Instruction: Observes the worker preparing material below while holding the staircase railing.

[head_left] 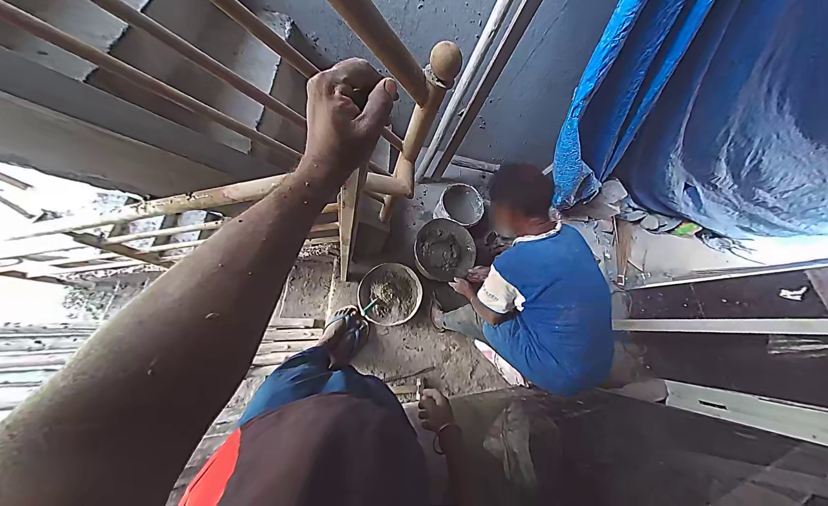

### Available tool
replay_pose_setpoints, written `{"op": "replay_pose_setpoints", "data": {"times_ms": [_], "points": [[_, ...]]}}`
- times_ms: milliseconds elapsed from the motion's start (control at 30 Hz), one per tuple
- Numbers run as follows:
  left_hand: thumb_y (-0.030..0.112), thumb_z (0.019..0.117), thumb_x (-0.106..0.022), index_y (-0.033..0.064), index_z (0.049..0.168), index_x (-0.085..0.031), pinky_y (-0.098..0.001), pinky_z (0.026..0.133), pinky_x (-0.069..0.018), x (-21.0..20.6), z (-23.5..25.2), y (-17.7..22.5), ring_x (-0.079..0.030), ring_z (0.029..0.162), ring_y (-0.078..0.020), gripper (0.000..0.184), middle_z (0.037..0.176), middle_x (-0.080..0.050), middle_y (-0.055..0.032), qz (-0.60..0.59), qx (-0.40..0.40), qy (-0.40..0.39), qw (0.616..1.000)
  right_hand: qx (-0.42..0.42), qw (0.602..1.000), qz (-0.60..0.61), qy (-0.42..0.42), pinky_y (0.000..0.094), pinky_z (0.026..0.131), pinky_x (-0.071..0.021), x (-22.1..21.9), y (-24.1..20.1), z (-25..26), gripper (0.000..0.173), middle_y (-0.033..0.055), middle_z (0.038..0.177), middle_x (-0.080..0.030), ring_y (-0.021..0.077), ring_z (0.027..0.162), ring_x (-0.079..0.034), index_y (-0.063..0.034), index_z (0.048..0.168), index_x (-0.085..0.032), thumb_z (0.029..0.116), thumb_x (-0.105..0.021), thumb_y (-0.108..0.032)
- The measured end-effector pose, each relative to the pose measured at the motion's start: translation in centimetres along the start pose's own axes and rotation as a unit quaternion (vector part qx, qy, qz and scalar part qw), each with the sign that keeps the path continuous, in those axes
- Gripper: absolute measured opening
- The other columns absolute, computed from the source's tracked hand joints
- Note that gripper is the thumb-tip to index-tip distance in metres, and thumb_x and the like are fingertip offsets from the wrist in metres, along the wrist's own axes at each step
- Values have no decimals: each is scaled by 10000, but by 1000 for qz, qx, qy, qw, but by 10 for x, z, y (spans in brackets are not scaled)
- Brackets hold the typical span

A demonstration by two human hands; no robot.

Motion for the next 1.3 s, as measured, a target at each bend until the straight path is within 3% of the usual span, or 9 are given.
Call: {"op": "replay_pose_setpoints", "data": {"times_ms": [500, 633, 733, 1300], "points": [[289, 1031, -527, 91, 888, -668, -284, 603, -540, -4, 0, 1, -643, 654, -61, 282, 768, -681, 14, 11, 2, -5, 1000, -2, 1000, -10, -2, 530, 825, -582, 5, -1, 0, 420, 215, 1259, -660, 352, 1011, -701, -72, 1437, -523, 1061, -554, -255], [289, 1028, -537, 86, 892, -672, -313, 648, -585, -2, -1, 1, -677, 689, -86, 279, 795, -691, -1, 10, 1, 0, 1000, -5, 1000, -5, -1, 520, 818, -579, 5, -2, -1, 419, 210, 1264, -659, 346, 1010, -699, -70, 1441, -514, 1062, -549, -245], [277, 1024, -537, 84, 884, -672, -293, 624, -549, -1, -1, 4, -650, 673, -71, 274, 780, -681, 1, 19, -8, 3, 1000, -2, 1000, -9, -6, 525, 817, -579, 3, -3, -6, 420, 214, 1271, -657, 352, 1012, -699, -71, 1451, -504, 1071, -529, -248], [279, 1032, -532, 85, 869, -668, -272, 605, -518, 3, -4, 6, -622, 655, -58, 287, 771, -668, 1, 22, -11, 1, 1000, -2, 1000, -7, 1, 515, 809, -579, 1, 3, 2, 395, 207, 1254, -661, 343, 995, -698, -76, 1425, -528, 1070, -534, -250]]}}
Point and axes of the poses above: each hand's wrist, its own z-axis towards the middle knuckle, its own x-axis out of the back of the hand, y = z × x, the point moved 10 cm from there along z, towards the middle knuckle
